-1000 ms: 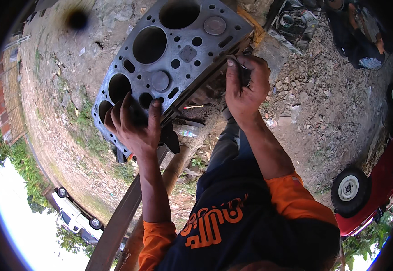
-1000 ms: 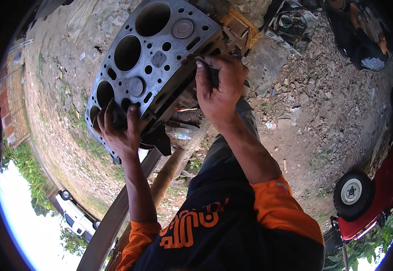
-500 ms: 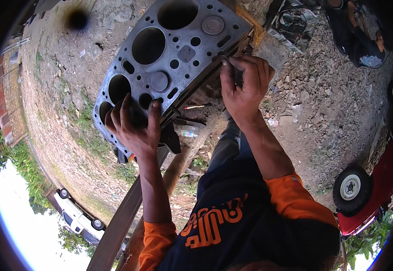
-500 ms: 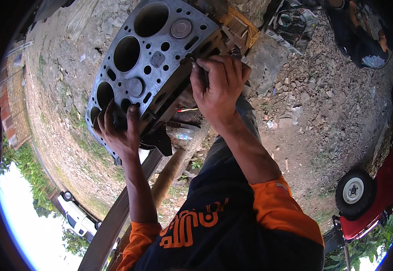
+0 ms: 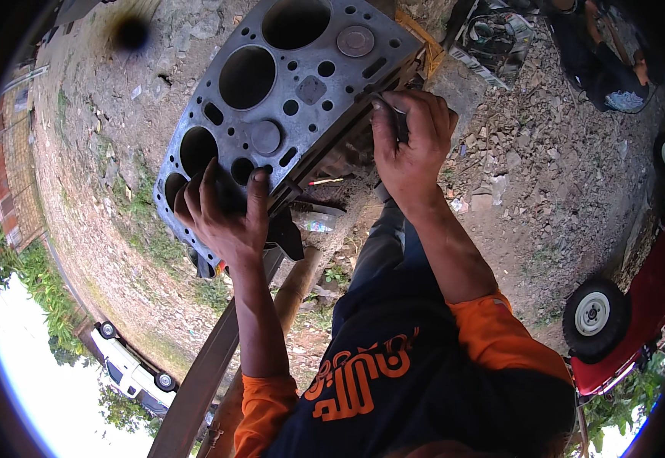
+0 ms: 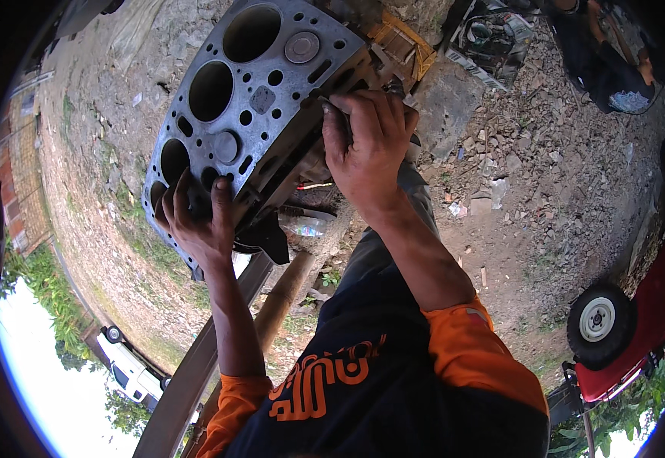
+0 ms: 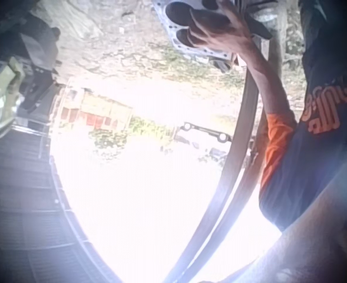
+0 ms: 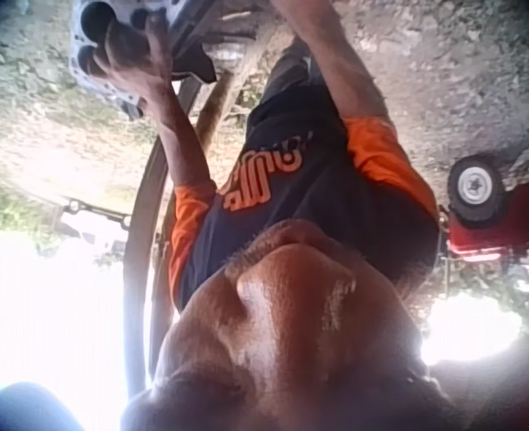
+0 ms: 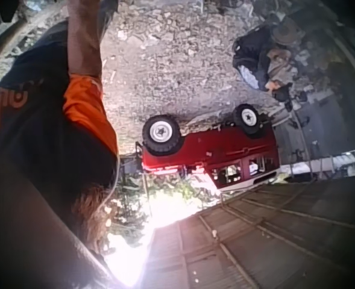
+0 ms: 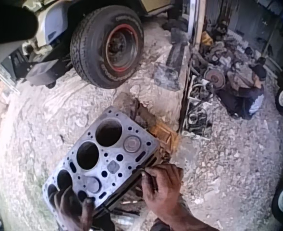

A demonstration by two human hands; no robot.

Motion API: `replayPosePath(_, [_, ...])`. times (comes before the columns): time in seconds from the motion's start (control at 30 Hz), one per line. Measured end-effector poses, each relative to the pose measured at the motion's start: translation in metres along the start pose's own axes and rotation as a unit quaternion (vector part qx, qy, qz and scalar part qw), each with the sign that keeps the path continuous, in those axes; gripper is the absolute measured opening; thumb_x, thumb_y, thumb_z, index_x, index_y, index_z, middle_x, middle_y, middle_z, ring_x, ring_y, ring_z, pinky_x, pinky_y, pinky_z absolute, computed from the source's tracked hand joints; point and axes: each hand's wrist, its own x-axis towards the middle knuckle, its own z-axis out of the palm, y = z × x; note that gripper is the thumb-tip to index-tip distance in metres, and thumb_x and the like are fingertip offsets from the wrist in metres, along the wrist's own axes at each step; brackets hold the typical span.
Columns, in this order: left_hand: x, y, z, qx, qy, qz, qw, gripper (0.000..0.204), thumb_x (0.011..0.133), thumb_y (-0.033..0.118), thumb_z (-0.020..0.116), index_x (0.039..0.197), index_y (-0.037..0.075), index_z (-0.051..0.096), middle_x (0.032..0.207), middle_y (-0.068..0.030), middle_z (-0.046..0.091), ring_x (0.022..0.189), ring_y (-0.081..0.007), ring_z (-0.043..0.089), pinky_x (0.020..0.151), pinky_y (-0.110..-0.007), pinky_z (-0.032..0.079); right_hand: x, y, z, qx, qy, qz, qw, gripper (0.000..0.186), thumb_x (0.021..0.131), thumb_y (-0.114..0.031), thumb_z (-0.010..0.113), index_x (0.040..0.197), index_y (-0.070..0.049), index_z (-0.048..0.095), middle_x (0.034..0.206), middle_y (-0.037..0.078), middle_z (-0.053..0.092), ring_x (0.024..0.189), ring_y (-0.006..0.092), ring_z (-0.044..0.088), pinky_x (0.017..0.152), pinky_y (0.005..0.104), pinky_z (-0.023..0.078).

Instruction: The person sands the surface of an engine block by hand using a piece of sandpaper, applying circular motions to different areas of the metal.

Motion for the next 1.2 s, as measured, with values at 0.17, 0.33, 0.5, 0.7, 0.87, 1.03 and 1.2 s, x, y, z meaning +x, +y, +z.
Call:
replayPosePath(0.17, [0.001, 0.002, 0.001, -0.015, 0.001, -0.004, 1.000, 0.081, 0.082, 0.071, 0.078, 0.125, 0.003, 0.073, 0.117, -0.0173, 0.068, 0.124, -0.0403, 0.054, 0.112, -0.055, 0.037, 0.000, -0.005, -0.001, -0.021, 0.011, -0.030, 0.999, 0.020, 0.087, -0.016, 0.079, 0.103, -0.014, 0.069, 0.099, 0.001, 0.069, 0.096, 0.0251, 0.062, 0.088, 0.0438, 0.037])
replayPosePath(0.33, [0.000, -0.001, 0.002, -0.007, 0.003, -0.001, 1.000, 0.081, 0.081, 0.072, 0.078, 0.125, 0.003, 0.073, 0.116, -0.0173, 0.068, 0.124, -0.0408, 0.054, 0.111, -0.056, 0.038, 0.002, -0.010, -0.003, -0.031, 0.004, -0.061, 0.998, 0.020, 0.085, -0.016, 0.080, 0.102, -0.015, 0.070, 0.097, 0.000, 0.068, 0.095, 0.0244, 0.062, 0.089, 0.0450, 0.037])
replayPosePath(0.5, [0.000, -0.001, 0.002, -0.005, -0.002, -0.010, 1.000, 0.082, 0.081, 0.071, 0.079, 0.125, 0.003, 0.073, 0.117, -0.0172, 0.067, 0.125, -0.0416, 0.053, 0.111, -0.056, 0.038, 0.002, -0.010, -0.001, -0.025, -0.006, -0.061, 0.998, 0.020, 0.085, -0.015, 0.080, 0.103, -0.015, 0.071, 0.098, 0.000, 0.069, 0.093, 0.0241, 0.062, 0.087, 0.0443, 0.037])
replayPosePath(0.7, [-0.001, 0.002, 0.001, -0.010, -0.003, -0.017, 1.000, 0.081, 0.081, 0.070, 0.079, 0.126, 0.004, 0.073, 0.118, -0.0168, 0.068, 0.128, -0.0423, 0.052, 0.112, -0.056, 0.037, 0.004, -0.008, -0.006, 0.009, -0.017, -0.045, 0.999, 0.018, 0.088, -0.016, 0.080, 0.104, -0.014, 0.072, 0.100, 0.000, 0.071, 0.092, 0.0238, 0.062, 0.084, 0.0430, 0.038])
replayPosePath(0.87, [-0.001, 0.000, 0.002, -0.010, 0.002, -0.005, 1.000, 0.080, 0.082, 0.071, 0.079, 0.126, 0.004, 0.073, 0.118, -0.0167, 0.068, 0.127, -0.0425, 0.052, 0.111, -0.057, 0.037, 0.010, -0.006, -0.009, 0.028, -0.017, -0.019, 0.999, 0.017, 0.089, -0.015, 0.079, 0.104, -0.013, 0.073, 0.099, 0.000, 0.072, 0.093, 0.0228, 0.063, 0.084, 0.0422, 0.039])
replayPosePath(1.03, [0.000, 0.001, 0.001, -0.012, -0.001, -0.003, 1.000, 0.081, 0.082, 0.071, 0.078, 0.126, 0.003, 0.073, 0.118, -0.0164, 0.069, 0.126, -0.0417, 0.053, 0.111, -0.056, 0.037, 0.012, -0.006, -0.012, 0.066, -0.027, 0.020, 0.997, 0.016, 0.089, -0.012, 0.079, 0.103, -0.012, 0.073, 0.099, 0.002, 0.072, 0.094, 0.0233, 0.064, 0.085, 0.0420, 0.040])
replayPosePath(1.2, [0.001, 0.003, 0.000, -0.015, 0.000, -0.004, 1.000, 0.081, 0.082, 0.070, 0.079, 0.126, 0.003, 0.073, 0.118, -0.0169, 0.069, 0.125, -0.0415, 0.053, 0.111, -0.056, 0.038, 0.013, -0.009, -0.012, 0.133, -0.052, 0.066, 0.987, 0.013, 0.089, -0.008, 0.078, 0.101, -0.008, 0.072, 0.094, 0.006, 0.072, 0.089, 0.0270, 0.066, 0.081, 0.0425, 0.046])
